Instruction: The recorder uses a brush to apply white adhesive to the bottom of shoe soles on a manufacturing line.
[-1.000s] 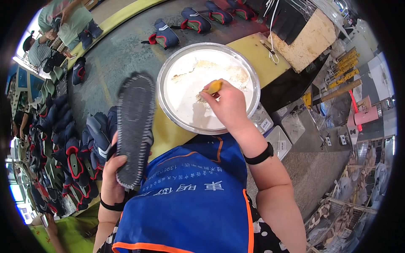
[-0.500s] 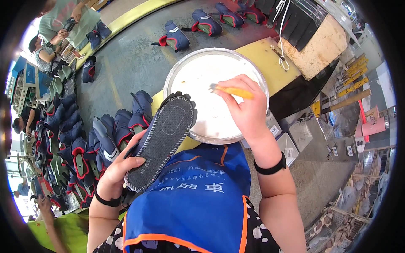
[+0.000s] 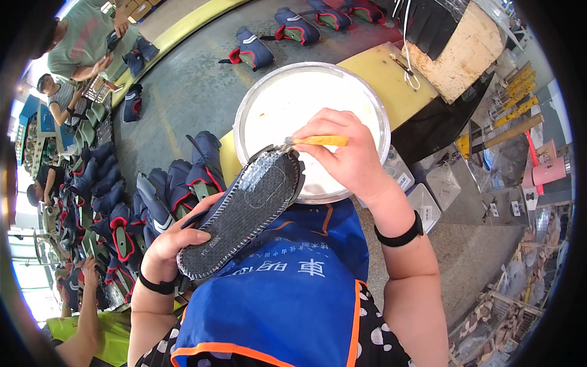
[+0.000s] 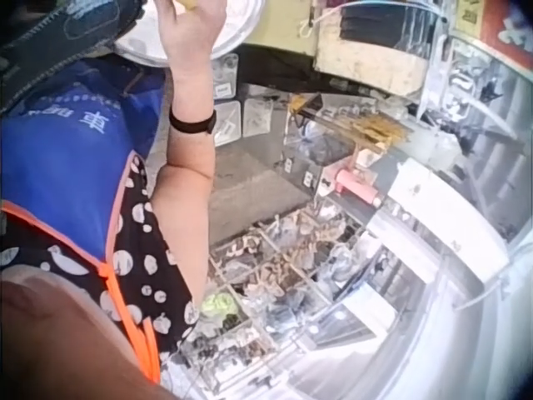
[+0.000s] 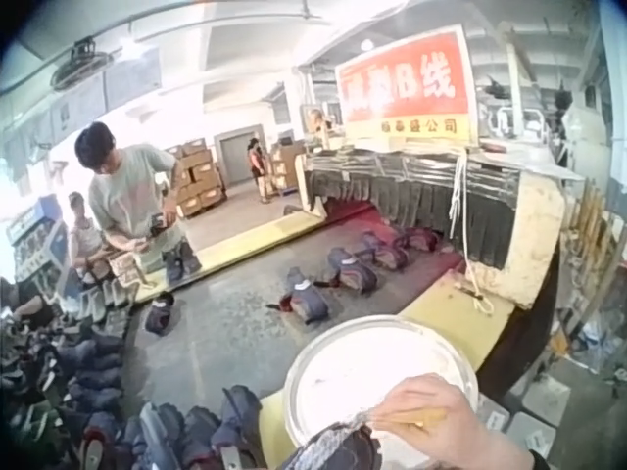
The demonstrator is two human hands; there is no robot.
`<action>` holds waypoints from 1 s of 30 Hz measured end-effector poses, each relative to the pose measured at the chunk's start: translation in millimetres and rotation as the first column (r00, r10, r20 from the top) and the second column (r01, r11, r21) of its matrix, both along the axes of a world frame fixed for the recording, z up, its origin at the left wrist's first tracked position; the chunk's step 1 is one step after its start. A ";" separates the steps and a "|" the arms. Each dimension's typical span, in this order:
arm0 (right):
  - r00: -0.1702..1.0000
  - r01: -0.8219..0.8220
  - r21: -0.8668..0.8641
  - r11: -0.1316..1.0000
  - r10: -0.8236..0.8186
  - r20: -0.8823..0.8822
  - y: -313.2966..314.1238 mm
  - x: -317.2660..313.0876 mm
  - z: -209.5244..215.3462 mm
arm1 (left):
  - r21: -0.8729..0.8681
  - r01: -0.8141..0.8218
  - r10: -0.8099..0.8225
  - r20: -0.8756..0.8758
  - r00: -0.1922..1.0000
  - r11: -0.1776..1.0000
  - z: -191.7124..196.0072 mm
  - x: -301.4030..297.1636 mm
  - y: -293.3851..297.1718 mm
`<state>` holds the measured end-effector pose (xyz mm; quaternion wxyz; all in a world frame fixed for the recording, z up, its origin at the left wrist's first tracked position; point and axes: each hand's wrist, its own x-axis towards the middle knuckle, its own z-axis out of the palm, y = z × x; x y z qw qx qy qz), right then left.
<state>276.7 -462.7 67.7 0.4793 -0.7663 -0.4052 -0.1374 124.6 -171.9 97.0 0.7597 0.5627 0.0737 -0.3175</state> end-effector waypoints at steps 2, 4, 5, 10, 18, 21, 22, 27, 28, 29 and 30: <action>0.998 0.040 0.081 0.996 -0.036 -0.056 -0.9 -3.9 1.5 | -0.135 -0.072 0.062 -0.081 0.995 0.988 0.9 -2.0 -1.6; 0.992 -0.086 0.134 0.987 0.098 -0.083 2.8 -10.7 3.1 | -0.146 -0.085 0.071 -0.096 0.993 0.986 2.9 -3.5 -1.8; 0.971 -0.207 0.206 0.956 0.226 -0.073 5.7 -13.2 3.3 | -0.178 -0.090 0.069 -0.120 0.990 0.980 3.4 -3.8 -1.7; 0.982 -0.140 0.221 0.965 0.164 -0.098 10.9 -9.7 0.0 | -0.122 -0.043 0.037 -0.055 0.998 0.992 -3.2 -2.5 2.0; 0.951 0.221 0.252 0.942 -0.152 -0.268 22.4 -21.3 -11.7 | 0.006 -0.042 0.041 0.133 0.990 0.999 -16.7 -3.9 3.2; 0.878 0.380 0.135 0.915 -0.311 -0.363 25.7 -23.1 -12.3 | 0.007 -0.073 0.070 0.179 0.981 0.997 -17.0 -6.0 1.0; 0.858 0.438 0.031 0.899 -0.407 -0.314 24.5 -23.1 -11.6 | 0.017 -0.090 0.085 0.191 0.978 0.996 -17.3 -6.4 0.3; 0.889 0.405 0.222 0.887 -0.325 -0.323 28.6 -20.4 -12.5 | 0.043 -0.115 0.102 0.238 0.966 0.992 -20.6 -6.7 -4.1; 0.893 0.390 0.247 0.887 -0.299 -0.336 29.7 -20.6 -13.1 | 0.034 -0.136 0.123 0.256 0.959 0.990 -21.3 -6.9 -6.0; 0.897 0.395 0.280 0.875 -0.302 -0.323 31.4 -22.3 -14.3 | 0.027 -0.157 0.144 0.271 0.952 0.987 -22.0 -7.1 -7.9; 0.884 0.420 0.225 0.879 -0.341 -0.319 32.1 -27.4 -15.4 | 0.025 -0.161 0.148 0.278 0.949 0.987 -22.4 -8.0 -10.0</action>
